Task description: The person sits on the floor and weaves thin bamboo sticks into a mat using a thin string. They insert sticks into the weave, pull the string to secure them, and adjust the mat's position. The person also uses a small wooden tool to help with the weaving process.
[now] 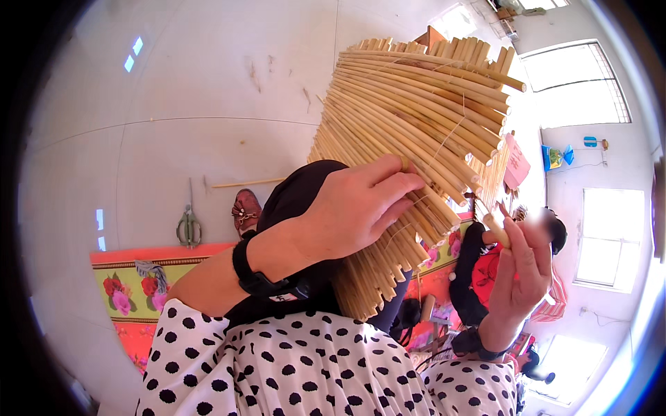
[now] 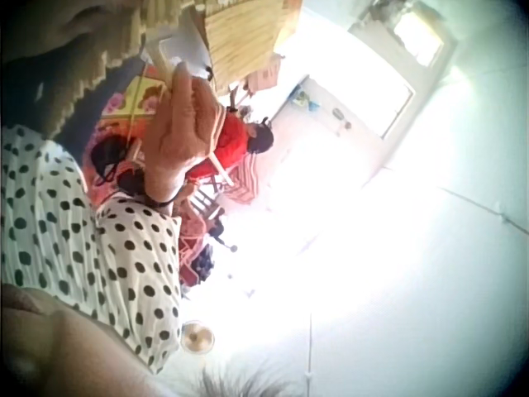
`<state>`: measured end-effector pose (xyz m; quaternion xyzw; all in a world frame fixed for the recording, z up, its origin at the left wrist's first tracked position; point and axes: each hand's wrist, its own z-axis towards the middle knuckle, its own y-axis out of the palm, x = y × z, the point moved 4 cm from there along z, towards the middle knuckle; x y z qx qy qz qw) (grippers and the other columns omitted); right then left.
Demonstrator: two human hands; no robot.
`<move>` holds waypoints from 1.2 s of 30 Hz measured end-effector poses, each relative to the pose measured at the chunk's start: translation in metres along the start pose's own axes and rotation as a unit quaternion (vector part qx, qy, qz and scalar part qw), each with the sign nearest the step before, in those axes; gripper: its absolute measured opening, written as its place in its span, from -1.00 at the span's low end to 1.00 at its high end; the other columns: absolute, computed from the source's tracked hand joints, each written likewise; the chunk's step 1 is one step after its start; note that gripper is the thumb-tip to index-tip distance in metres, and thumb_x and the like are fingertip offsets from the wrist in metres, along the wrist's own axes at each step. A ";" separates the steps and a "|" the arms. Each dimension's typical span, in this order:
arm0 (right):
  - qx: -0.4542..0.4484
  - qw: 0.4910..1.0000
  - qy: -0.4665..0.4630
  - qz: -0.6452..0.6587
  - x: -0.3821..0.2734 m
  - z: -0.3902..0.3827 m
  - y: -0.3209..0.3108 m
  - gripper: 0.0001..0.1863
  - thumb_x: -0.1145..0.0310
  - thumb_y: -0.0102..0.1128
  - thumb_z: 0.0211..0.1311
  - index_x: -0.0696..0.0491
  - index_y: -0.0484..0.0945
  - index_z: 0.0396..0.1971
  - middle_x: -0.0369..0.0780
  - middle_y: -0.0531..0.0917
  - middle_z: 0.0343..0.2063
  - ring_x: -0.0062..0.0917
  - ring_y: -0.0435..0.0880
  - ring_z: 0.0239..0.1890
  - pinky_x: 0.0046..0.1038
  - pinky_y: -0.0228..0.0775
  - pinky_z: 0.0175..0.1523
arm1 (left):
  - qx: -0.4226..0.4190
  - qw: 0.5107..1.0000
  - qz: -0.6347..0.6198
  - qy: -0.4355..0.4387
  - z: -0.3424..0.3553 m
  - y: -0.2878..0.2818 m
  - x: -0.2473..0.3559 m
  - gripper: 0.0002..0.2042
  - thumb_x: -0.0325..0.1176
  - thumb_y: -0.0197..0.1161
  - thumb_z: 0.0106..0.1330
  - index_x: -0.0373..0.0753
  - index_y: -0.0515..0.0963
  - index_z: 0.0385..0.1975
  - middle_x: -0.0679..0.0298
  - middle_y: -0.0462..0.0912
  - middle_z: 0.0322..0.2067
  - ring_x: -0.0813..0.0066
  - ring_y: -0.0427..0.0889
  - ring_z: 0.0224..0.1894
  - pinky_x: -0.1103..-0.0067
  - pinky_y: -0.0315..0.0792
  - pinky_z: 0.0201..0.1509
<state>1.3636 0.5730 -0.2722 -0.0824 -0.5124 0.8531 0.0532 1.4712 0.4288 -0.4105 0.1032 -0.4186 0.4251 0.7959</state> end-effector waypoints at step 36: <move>-0.133 0.965 -0.014 -0.226 -0.040 0.024 -0.005 -0.73 0.57 0.37 -0.16 0.15 0.64 -0.33 -0.23 0.63 -0.48 -0.43 0.53 -0.47 -0.47 0.40 -0.38 | 0.012 0.999 -0.003 0.050 0.002 0.019 0.003 -0.56 -0.60 0.32 -0.15 -0.25 0.50 -0.16 0.23 0.53 -0.21 0.27 0.58 -0.20 0.51 0.53 -0.26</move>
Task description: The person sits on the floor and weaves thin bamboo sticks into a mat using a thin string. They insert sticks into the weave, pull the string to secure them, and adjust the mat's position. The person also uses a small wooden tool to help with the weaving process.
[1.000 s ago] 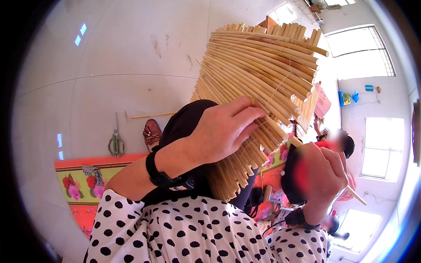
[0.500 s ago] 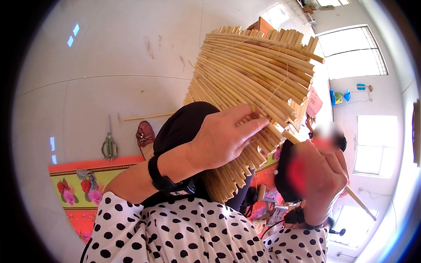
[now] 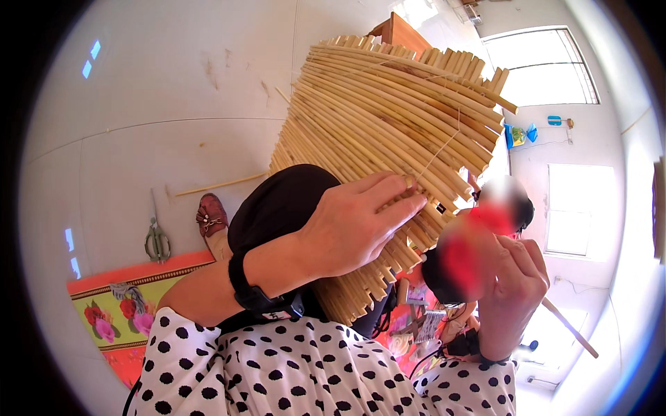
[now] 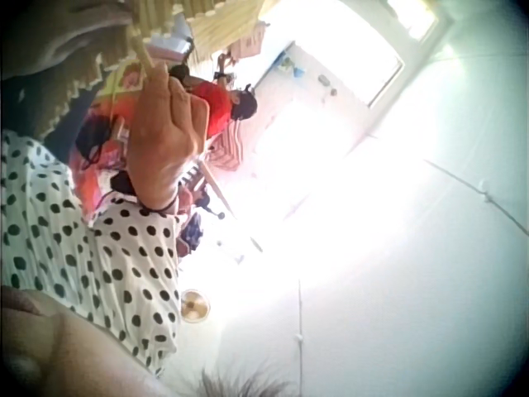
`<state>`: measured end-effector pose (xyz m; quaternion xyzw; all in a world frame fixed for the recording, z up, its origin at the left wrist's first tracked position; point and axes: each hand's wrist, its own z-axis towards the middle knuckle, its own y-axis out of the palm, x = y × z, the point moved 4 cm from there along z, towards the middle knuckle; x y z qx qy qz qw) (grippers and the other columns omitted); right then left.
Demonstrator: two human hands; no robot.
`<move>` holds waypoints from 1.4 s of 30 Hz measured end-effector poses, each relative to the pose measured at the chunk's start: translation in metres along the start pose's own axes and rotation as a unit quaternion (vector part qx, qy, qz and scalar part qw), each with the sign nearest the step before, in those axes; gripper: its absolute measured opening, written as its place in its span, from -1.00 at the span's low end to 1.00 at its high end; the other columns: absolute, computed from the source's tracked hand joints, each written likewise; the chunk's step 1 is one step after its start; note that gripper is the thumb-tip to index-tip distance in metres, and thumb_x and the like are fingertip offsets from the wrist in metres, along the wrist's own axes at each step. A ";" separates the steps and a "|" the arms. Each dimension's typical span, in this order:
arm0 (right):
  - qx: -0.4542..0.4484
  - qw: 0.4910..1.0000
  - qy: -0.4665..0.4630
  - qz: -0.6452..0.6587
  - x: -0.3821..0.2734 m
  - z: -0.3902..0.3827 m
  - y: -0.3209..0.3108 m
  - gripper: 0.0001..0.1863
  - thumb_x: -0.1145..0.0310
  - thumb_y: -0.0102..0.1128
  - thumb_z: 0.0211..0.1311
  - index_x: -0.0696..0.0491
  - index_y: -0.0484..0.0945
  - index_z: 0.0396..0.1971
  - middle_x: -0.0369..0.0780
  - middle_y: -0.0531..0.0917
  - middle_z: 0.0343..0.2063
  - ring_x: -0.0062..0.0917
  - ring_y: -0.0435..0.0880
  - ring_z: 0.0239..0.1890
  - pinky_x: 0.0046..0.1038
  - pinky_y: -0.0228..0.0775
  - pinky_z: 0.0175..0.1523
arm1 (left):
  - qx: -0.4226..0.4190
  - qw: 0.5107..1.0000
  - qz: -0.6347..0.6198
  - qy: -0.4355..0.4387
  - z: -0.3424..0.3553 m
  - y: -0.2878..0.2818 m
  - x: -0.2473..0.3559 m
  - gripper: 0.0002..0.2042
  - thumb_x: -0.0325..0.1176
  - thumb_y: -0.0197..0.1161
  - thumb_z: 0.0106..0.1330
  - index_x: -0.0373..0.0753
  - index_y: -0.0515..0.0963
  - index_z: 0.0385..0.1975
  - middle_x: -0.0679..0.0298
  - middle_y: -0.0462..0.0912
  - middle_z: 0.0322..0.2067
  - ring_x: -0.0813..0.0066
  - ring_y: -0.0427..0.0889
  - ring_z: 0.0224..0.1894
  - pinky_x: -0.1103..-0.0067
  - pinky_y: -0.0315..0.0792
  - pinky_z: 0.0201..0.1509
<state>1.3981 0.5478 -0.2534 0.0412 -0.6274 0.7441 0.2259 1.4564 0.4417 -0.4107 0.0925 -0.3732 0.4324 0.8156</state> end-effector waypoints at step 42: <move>-0.102 0.986 0.043 -0.122 -0.023 0.019 -0.008 -0.74 0.54 0.35 -0.13 0.16 0.64 -0.32 -0.22 0.64 -0.48 -0.44 0.53 -0.51 -0.47 0.40 -0.40 | -0.068 0.997 -0.038 0.013 0.003 0.004 0.000 -0.49 -0.40 0.25 -0.12 -0.18 0.52 -0.03 0.13 0.49 -0.22 0.10 0.56 -0.13 0.48 0.56 -0.20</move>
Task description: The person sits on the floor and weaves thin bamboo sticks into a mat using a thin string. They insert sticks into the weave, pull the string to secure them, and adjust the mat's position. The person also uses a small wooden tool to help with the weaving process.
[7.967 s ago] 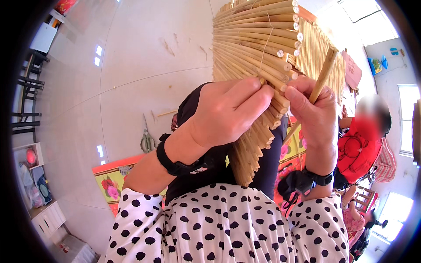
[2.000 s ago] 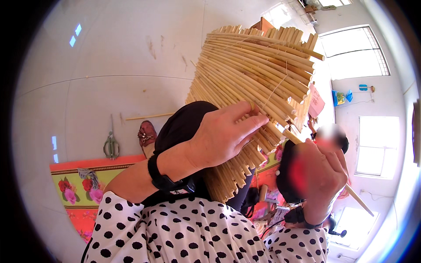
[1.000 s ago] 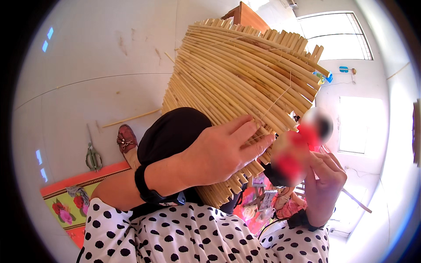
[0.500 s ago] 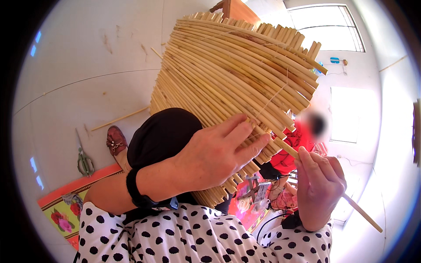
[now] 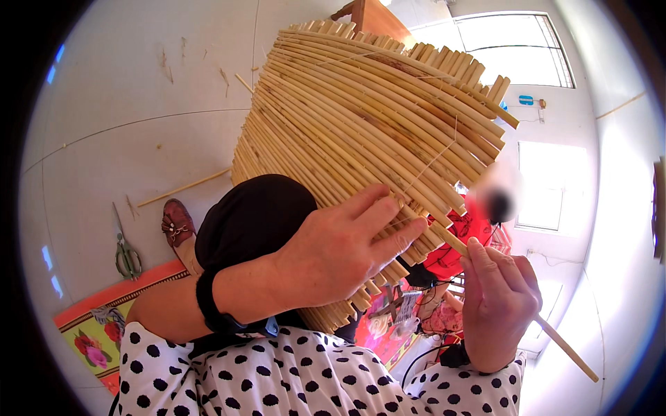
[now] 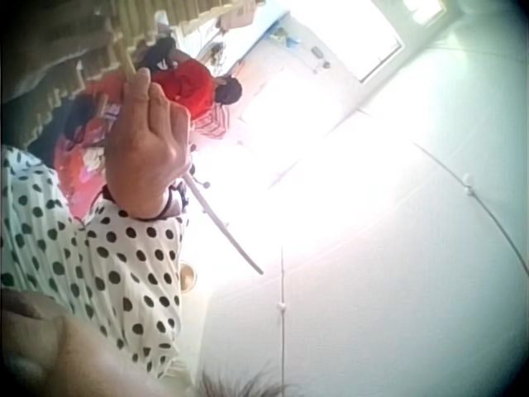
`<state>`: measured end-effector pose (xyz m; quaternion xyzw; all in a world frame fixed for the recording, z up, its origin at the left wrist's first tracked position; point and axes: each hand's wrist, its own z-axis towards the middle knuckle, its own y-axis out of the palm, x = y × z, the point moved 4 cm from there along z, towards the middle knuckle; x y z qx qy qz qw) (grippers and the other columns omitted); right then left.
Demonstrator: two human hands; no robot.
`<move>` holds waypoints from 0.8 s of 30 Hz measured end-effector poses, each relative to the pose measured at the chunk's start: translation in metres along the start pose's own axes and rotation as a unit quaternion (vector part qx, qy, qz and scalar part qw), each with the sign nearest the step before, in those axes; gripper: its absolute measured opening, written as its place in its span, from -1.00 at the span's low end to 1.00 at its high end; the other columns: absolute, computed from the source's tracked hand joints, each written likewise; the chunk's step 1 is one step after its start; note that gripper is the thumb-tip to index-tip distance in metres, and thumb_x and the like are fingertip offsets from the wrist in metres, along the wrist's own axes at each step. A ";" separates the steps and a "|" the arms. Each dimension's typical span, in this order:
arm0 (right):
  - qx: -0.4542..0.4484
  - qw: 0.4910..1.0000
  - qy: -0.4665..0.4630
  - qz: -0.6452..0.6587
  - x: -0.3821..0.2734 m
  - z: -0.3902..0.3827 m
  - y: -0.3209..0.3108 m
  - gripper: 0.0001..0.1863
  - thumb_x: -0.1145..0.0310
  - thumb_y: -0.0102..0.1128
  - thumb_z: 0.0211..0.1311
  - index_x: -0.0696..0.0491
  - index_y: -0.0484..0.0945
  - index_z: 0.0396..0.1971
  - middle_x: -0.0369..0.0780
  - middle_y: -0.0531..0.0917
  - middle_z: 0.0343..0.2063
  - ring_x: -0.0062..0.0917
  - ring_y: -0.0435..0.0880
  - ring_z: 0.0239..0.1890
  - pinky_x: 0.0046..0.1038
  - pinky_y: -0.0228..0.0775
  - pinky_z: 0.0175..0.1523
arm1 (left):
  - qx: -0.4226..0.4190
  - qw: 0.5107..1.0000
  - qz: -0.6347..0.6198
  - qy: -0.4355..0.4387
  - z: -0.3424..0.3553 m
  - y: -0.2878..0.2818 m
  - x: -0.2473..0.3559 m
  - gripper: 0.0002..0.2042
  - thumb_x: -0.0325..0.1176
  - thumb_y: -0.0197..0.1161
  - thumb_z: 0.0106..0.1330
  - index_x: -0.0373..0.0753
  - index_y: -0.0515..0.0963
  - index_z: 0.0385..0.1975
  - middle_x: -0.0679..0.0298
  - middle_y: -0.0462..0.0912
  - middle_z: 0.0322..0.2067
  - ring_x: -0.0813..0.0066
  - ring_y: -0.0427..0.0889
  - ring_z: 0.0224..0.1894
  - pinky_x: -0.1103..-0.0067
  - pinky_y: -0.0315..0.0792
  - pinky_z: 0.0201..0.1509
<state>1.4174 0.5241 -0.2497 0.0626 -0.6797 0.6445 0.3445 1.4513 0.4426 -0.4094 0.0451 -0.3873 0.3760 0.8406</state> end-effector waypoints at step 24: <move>0.043 0.961 0.155 0.223 0.059 -0.037 0.050 -0.81 0.57 0.21 0.03 0.20 0.62 -0.29 -0.12 0.63 -0.46 -0.38 0.62 -0.39 -0.45 0.43 -0.25 | 0.026 0.999 0.001 -0.027 -0.014 -0.027 -0.009 -0.65 -0.57 0.26 0.01 -0.25 0.52 -0.13 0.12 0.53 -0.17 0.21 0.57 -0.24 0.49 0.49 -0.23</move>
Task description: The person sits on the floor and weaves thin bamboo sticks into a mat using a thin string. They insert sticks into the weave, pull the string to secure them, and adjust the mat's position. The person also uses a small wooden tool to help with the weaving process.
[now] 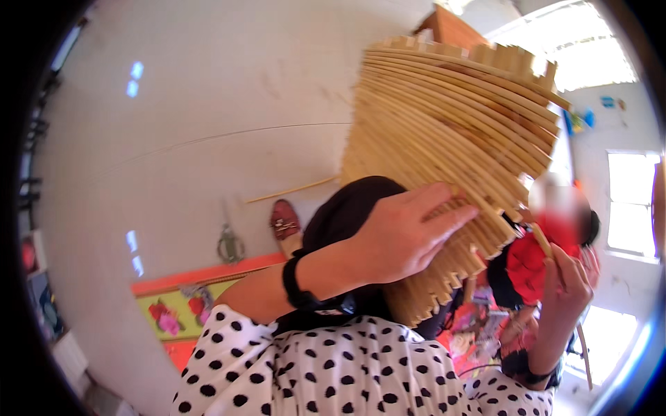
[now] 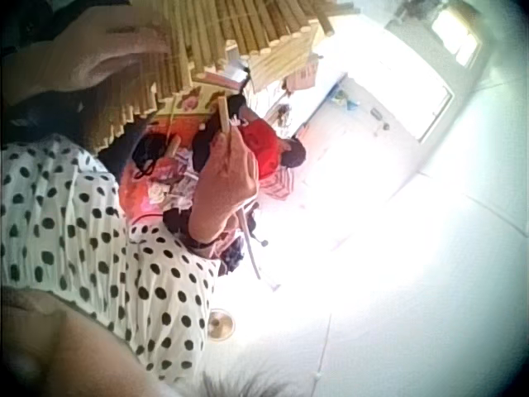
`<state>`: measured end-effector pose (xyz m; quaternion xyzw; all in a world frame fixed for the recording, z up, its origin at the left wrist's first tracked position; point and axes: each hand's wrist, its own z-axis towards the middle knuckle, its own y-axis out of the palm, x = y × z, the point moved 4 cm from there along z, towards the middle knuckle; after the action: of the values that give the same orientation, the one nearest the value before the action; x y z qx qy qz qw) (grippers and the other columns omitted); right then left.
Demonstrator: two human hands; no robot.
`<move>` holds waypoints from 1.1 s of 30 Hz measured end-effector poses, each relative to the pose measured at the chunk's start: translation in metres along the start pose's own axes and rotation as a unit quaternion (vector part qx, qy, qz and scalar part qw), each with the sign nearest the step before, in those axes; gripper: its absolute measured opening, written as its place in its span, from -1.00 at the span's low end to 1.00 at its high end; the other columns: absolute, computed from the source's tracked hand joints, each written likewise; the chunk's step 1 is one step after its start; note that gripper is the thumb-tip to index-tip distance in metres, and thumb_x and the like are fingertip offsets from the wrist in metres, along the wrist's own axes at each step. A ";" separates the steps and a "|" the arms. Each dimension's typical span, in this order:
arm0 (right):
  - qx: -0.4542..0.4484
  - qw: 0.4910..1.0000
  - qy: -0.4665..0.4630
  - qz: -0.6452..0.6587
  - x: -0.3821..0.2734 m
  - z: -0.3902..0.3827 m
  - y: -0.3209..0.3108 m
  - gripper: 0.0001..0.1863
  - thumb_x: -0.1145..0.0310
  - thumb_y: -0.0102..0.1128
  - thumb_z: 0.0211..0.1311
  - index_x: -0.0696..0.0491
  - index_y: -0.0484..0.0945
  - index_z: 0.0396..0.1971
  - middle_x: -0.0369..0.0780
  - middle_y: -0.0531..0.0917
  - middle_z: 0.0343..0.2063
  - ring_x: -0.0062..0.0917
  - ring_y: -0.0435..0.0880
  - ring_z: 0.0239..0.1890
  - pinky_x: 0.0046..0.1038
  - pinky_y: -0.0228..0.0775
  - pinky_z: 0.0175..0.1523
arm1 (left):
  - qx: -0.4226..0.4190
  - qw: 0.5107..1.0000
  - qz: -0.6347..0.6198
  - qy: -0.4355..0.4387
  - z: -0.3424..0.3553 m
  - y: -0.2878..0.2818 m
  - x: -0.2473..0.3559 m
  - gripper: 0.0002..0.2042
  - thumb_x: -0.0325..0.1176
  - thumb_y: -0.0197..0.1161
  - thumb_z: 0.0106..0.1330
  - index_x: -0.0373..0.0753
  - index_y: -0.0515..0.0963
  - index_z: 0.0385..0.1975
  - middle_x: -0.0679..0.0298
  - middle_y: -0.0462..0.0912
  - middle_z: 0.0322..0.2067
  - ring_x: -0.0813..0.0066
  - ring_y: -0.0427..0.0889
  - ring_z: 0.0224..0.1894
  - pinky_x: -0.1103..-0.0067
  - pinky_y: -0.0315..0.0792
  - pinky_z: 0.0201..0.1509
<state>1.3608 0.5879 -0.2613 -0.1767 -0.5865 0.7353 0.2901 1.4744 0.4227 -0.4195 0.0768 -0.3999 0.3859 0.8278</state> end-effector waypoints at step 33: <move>-0.069 0.924 0.303 0.221 0.183 -0.053 0.229 -0.75 0.20 0.17 0.10 0.04 0.64 -0.33 -0.10 0.61 -0.58 -0.19 0.60 -0.47 -0.27 0.41 -0.35 | -0.156 0.853 0.472 0.157 0.031 -0.014 0.063 -0.50 -0.06 -0.35 0.45 -0.36 0.42 -0.03 -0.16 0.36 0.09 -0.10 0.18 0.25 0.07 0.01 0.31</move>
<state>1.2020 0.7114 -0.4808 -0.5357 -0.4656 0.6501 0.2712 1.4893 0.4360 -0.3509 -0.3131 -0.3078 0.6695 0.5991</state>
